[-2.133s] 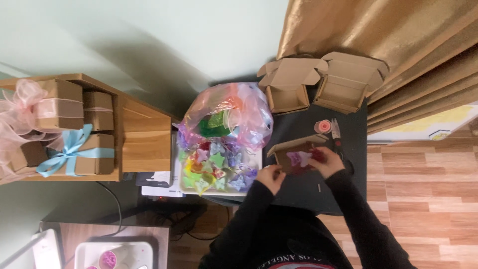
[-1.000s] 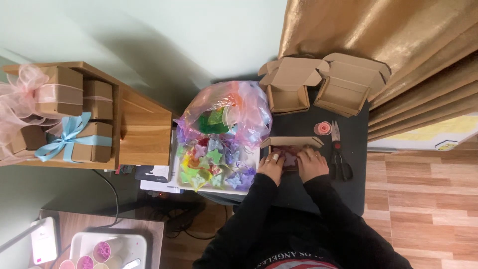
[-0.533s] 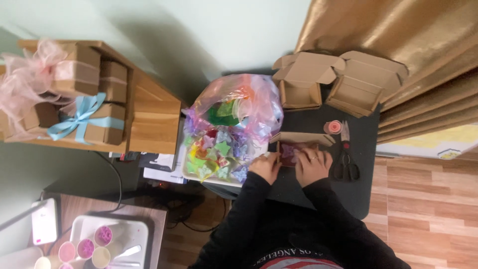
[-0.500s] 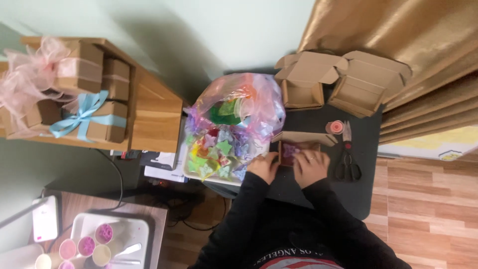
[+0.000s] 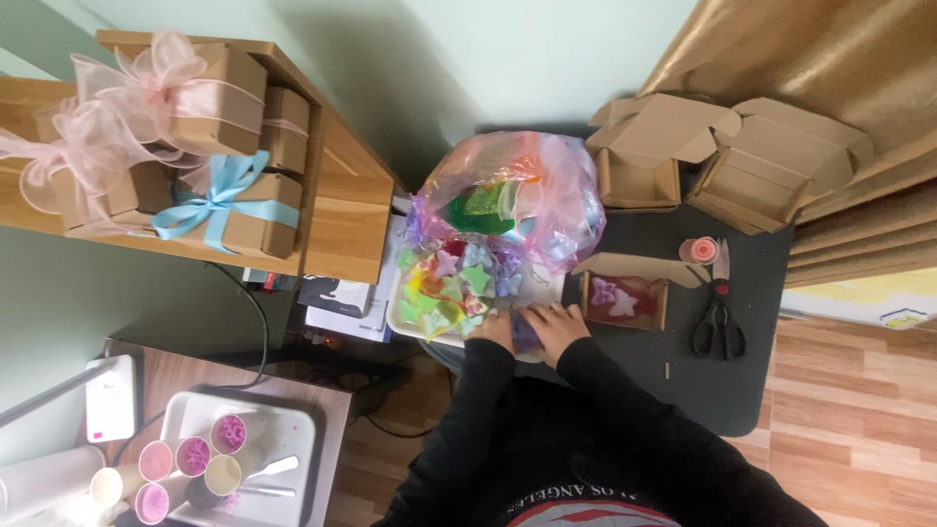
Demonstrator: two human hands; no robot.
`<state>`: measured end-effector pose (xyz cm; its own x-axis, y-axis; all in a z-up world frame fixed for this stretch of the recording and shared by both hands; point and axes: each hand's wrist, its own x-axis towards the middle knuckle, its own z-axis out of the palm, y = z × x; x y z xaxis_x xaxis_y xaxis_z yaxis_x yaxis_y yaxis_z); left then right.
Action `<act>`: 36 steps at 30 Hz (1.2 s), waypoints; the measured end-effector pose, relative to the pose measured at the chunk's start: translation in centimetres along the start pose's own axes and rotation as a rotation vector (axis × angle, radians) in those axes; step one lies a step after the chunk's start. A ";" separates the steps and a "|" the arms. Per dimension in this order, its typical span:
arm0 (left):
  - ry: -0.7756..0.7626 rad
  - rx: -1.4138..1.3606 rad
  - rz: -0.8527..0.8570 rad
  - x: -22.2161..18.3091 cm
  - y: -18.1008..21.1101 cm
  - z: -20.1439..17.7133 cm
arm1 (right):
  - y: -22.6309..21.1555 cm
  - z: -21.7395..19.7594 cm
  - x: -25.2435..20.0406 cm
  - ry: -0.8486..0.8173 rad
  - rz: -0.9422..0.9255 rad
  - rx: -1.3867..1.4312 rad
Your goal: The recorder is packaging items into small cardboard boxes and decorating them with pink ribbons.
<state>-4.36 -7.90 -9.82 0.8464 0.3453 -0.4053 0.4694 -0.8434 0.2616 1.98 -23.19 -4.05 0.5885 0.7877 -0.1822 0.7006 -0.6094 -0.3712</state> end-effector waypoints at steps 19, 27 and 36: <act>0.087 -0.222 0.275 -3.9 7.4 -10.0 | 5.4 -4.6 -5.5 0.314 0.141 -0.024; 0.023 -0.036 0.047 -2.7 9.5 -9.7 | 9.3 -6.4 -7.9 0.429 0.326 0.159; 0.175 -0.226 0.342 -2.9 12.0 -6.8 | 13.0 -3.0 -8.4 0.398 0.386 0.102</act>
<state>0.53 -16.22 0.40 0.9832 0.1430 -0.1132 0.1819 -0.8168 0.5475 7.38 -37.96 -4.59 0.9149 0.4027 0.0276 0.3736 -0.8188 -0.4359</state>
